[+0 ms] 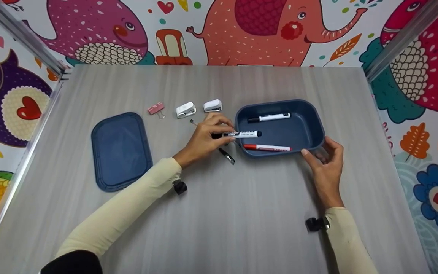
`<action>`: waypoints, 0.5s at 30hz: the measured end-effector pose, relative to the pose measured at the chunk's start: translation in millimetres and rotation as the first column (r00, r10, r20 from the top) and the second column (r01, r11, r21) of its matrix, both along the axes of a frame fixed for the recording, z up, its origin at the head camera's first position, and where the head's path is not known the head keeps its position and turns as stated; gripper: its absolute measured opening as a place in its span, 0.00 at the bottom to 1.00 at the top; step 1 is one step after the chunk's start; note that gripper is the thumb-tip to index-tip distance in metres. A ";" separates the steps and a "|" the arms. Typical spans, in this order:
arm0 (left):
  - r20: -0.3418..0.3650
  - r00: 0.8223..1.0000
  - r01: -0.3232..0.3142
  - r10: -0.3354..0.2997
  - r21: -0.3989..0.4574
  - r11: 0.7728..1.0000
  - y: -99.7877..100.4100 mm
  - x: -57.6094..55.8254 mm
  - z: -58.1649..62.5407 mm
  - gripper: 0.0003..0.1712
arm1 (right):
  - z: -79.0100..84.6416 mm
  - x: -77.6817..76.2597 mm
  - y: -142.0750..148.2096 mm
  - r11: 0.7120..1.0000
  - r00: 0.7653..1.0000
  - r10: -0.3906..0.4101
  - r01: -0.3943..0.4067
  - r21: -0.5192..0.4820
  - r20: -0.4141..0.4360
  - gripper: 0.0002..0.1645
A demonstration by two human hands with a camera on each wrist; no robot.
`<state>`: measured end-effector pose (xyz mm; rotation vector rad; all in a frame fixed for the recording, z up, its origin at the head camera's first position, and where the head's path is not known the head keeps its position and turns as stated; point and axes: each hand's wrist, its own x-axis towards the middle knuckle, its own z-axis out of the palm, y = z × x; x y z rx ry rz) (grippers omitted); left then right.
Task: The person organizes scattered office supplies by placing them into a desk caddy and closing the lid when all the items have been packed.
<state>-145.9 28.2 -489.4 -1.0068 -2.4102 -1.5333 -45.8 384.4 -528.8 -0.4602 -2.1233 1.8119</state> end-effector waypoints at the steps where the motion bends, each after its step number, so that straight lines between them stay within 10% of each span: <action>1: 0.000 1.000 0.000 0.000 0.001 1.000 0.1 0.1 -0.2 0.10 | -0.1 -0.5 -0.5 1.000 1.000 0.000 0.000 -0.010 -0.005 0.44; 15: -0.010 1.000 0.026 -0.026 0.026 0.999 13.4 -0.3 1.6 0.10 | -0.1 -0.9 -0.9 1.000 1.000 -0.012 0.013 -0.004 0.012 0.44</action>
